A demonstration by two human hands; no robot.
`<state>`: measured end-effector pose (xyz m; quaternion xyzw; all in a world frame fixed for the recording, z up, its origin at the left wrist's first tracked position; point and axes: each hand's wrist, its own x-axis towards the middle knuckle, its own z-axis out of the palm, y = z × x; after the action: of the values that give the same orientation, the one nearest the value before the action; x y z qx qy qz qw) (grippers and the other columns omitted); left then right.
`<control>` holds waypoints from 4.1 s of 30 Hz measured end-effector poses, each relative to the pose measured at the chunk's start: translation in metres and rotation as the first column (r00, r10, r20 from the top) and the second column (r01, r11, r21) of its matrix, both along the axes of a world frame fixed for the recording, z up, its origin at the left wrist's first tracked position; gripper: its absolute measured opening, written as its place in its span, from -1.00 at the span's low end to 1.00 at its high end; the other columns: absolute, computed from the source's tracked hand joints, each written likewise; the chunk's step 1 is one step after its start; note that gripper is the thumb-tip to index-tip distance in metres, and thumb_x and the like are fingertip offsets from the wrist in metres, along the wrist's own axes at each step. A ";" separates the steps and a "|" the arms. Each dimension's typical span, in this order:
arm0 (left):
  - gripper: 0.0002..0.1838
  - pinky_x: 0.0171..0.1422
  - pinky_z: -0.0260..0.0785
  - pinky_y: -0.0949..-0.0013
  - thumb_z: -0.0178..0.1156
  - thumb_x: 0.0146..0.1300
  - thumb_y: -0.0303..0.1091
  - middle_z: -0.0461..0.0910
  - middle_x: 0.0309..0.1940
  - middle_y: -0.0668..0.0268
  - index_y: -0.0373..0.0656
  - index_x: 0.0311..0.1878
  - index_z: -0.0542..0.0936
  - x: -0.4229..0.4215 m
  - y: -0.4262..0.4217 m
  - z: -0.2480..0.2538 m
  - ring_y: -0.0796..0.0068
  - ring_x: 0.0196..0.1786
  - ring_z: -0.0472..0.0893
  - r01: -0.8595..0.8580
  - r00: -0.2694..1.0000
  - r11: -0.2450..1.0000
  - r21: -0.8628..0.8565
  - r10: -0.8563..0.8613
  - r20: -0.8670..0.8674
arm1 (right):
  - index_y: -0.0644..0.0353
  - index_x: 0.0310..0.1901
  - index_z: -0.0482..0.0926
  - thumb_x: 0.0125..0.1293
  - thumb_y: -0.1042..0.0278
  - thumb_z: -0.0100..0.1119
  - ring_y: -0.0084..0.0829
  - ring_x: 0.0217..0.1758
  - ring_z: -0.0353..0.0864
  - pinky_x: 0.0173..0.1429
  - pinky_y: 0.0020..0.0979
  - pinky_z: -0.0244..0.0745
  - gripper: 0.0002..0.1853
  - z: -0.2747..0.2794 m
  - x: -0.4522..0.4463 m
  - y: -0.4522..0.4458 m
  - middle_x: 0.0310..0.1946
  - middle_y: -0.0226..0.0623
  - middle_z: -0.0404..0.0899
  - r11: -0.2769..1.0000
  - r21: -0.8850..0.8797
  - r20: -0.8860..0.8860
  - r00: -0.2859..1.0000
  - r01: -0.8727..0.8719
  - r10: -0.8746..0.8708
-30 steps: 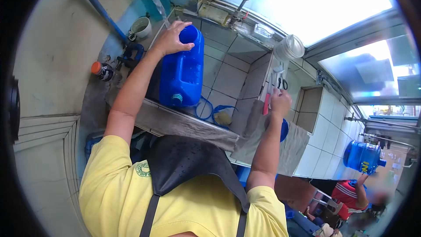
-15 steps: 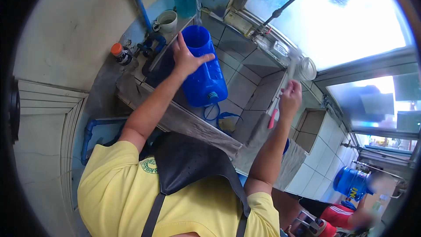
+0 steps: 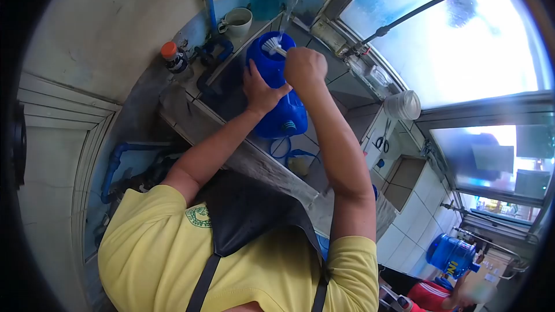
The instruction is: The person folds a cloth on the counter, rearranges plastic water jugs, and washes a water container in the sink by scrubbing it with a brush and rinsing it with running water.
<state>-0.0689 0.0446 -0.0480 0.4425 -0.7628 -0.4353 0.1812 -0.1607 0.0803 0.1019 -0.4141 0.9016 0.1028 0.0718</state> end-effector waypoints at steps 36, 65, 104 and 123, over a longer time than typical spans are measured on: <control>0.42 0.55 -0.01 -0.24 0.52 -0.11 0.33 -0.01 0.52 -0.35 -0.32 0.59 -0.08 0.003 0.001 -0.006 -0.33 0.52 0.15 -0.013 0.990 1.000 -0.008 0.012 -0.143 | 0.18 -0.05 0.75 0.31 0.23 0.12 -0.05 -0.10 0.73 -0.06 -0.15 0.63 -0.68 -0.050 -0.066 0.065 -0.12 -0.12 0.75 0.906 -0.304 0.384 0.908 0.295 -0.167; 0.05 0.39 0.34 0.00 0.55 -0.06 -0.05 0.47 0.28 -0.09 -0.27 0.46 0.26 -0.077 -0.138 0.000 -0.07 0.25 0.50 0.500 0.865 0.817 -0.286 -0.456 0.211 | 0.12 -0.08 0.64 0.39 0.30 0.18 -0.10 -0.25 0.61 -0.17 -0.16 0.53 -0.83 -0.106 0.009 0.235 -0.19 -0.21 0.58 0.513 -0.750 0.033 0.799 0.417 -0.601; -0.67 0.07 0.51 0.09 0.15 0.39 -0.21 0.70 -0.04 0.07 -0.25 0.04 0.62 0.052 -0.055 0.130 0.04 -0.10 0.65 0.438 0.374 0.384 -0.813 -0.900 -0.224 | 0.23 0.45 0.29 0.50 -0.50 -0.25 -0.29 0.22 0.51 0.30 -0.28 0.41 -0.11 -0.126 -0.047 0.272 0.29 -0.04 0.48 -0.569 -0.591 0.569 0.796 0.571 0.208; -0.55 0.10 0.48 0.43 -0.02 0.61 0.02 0.71 -0.05 0.31 -0.14 0.12 0.66 -0.019 -0.162 -0.103 0.50 -0.09 0.65 0.414 0.894 -0.288 0.863 0.306 -0.326 | 0.39 0.34 0.49 0.26 -0.77 -0.32 0.07 0.22 0.56 0.26 -0.09 0.48 0.19 0.037 -0.023 0.254 0.13 0.26 0.59 0.281 -0.486 0.831 0.537 0.827 -0.145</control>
<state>-0.0876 -0.1172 -0.1512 0.2547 -0.0536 -0.9599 -0.1042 -0.1833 0.3339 0.1387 -0.0670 0.8173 -0.5394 0.1910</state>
